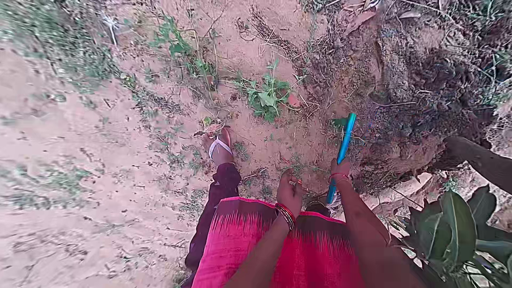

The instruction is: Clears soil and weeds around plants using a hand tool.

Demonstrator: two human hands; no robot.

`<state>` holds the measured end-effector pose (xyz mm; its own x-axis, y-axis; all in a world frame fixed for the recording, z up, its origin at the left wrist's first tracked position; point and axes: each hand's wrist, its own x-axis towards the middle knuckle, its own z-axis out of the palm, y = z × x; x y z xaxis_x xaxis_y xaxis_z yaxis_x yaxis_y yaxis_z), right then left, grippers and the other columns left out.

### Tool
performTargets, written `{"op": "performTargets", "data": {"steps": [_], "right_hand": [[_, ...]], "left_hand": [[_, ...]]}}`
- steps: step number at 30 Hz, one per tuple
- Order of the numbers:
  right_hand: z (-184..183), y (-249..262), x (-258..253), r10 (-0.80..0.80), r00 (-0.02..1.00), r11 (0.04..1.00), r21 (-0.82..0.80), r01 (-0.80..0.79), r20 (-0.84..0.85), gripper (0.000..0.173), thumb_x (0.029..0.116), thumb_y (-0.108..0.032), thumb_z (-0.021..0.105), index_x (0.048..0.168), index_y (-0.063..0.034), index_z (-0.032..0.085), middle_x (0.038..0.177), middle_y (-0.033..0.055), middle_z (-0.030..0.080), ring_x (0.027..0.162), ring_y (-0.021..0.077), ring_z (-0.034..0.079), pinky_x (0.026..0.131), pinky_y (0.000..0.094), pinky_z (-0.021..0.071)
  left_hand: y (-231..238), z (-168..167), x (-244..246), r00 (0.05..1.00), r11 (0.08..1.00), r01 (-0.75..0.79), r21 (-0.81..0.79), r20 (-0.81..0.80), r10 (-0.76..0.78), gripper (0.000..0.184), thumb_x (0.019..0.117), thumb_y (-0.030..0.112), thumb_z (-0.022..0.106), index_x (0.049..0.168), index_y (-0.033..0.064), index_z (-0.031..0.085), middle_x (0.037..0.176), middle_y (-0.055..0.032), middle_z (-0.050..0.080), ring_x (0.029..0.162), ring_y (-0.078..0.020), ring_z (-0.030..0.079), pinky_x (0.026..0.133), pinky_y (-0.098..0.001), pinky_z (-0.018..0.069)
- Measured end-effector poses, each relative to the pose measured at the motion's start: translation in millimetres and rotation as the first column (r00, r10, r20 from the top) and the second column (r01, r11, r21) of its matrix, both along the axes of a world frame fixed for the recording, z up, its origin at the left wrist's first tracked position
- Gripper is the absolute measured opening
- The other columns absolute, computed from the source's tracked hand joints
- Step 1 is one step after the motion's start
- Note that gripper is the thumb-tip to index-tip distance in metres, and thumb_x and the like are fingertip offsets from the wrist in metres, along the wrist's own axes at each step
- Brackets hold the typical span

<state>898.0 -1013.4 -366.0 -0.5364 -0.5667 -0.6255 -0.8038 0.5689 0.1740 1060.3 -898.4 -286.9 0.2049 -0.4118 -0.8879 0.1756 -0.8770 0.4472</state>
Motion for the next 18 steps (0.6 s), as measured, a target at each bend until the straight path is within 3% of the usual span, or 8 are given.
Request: {"op": "performTargets", "data": {"steps": [2,4,9,11,13,16,17,18], "right_hand": [[-20.9,5.3,3.1,0.011,1.000,0.982,0.191,-0.014,0.019,0.050,0.1062,-0.021,0.055,0.147,0.0059,0.045,0.135,0.0293,0.061,0.127,0.0397,0.060,0.107,0.0535,0.0453],[-5.6,-12.2,16.5,0.048,0.998,0.961,0.271,-0.054,0.031,0.048,0.1057,-0.021,0.057,0.144,0.0055,0.048,0.132,0.0281,0.062,0.126,0.0386,0.061,0.106,0.0529,0.0456],[45.2,-25.3,40.7,0.293,0.956,0.919,0.276,-0.281,-0.005,0.046,0.1073,-0.024,0.052,0.148,-0.0026,0.047,0.124,0.0249,0.068,0.118,0.0397,0.066,0.098,0.0565,0.0502],[58.3,-4.9,36.7,0.377,0.925,0.914,0.141,-0.380,0.047,0.044,0.1068,-0.022,0.054,0.142,0.0037,0.052,0.119,0.0285,0.069,0.110,0.0448,0.069,0.093,0.0604,0.0512],[56.3,21.8,22.6,0.500,0.856,0.863,-0.160,-0.480,0.129,0.036,0.1008,-0.014,0.060,0.124,0.0129,0.063,0.105,0.0330,0.070,0.093,0.0501,0.071,0.081,0.0642,0.0530],[45.5,52.2,8.3,0.688,0.684,0.705,-0.448,-0.549,0.245,0.032,0.0911,-0.009,0.067,0.107,0.0184,0.066,0.092,0.0327,0.071,0.078,0.0487,0.072,0.067,0.0608,0.0561],[43.2,57.1,6.7,0.744,0.594,0.660,-0.478,-0.579,0.308,0.034,0.0901,-0.013,0.068,0.104,0.0189,0.066,0.088,0.0317,0.071,0.074,0.0470,0.072,0.064,0.0588,0.0565],[42.7,57.2,6.8,0.781,0.485,0.624,-0.473,-0.622,0.393,0.040,0.0929,-0.021,0.065,0.101,0.0181,0.066,0.087,0.0304,0.071,0.072,0.0455,0.072,0.061,0.0573,0.0566]], "left_hand": [[-11.2,-3.0,6.1,1.000,1.000,-0.006,-0.011,-0.001,0.006,0.048,0.1007,0.004,0.050,0.146,-0.0101,0.042,0.111,-0.0166,0.063,0.062,-0.0073,0.053,0.060,-0.0239,0.0471],[-10.7,0.4,8.8,1.000,1.000,-0.019,-0.008,-0.008,0.019,0.048,0.1014,0.005,0.050,0.146,-0.0096,0.042,0.110,-0.0156,0.062,0.064,-0.0075,0.052,0.061,-0.0239,0.0468],[-34.3,-2.0,22.8,0.983,0.984,-0.177,-0.024,-0.045,0.175,0.047,0.1028,0.005,0.051,0.146,-0.0102,0.039,0.108,-0.0146,0.062,0.068,-0.0064,0.056,0.066,-0.0225,0.0494],[-39.0,-3.3,25.3,0.972,0.972,-0.231,-0.048,-0.044,0.229,0.050,0.1031,0.007,0.053,0.147,-0.0115,0.038,0.113,-0.0185,0.063,0.078,-0.0094,0.061,0.071,-0.0241,0.0505],[-43.0,-4.7,29.2,0.960,0.958,-0.273,-0.086,-0.087,0.266,0.060,0.1025,0.013,0.058,0.152,-0.0099,0.031,0.127,-0.0231,0.059,0.095,-0.0143,0.063,0.078,-0.0258,0.0513],[-43.4,-3.5,32.9,0.916,0.927,-0.351,-0.134,-0.251,0.311,0.087,0.0967,0.015,0.063,0.160,-0.0070,0.007,0.142,-0.0291,0.051,0.122,-0.0209,0.059,0.096,-0.0297,0.0496],[-42.8,-3.2,30.8,0.891,0.905,-0.399,-0.145,-0.295,0.346,0.088,0.0952,0.013,0.064,0.159,-0.0085,0.006,0.136,-0.0267,0.057,0.118,-0.0155,0.061,0.097,-0.0265,0.0496],[-42.2,-4.3,27.1,0.858,0.873,-0.464,-0.150,-0.320,0.401,0.079,0.0952,0.008,0.063,0.154,-0.0114,0.013,0.121,-0.0187,0.063,0.106,-0.0073,0.065,0.092,-0.0215,0.0519]]}}
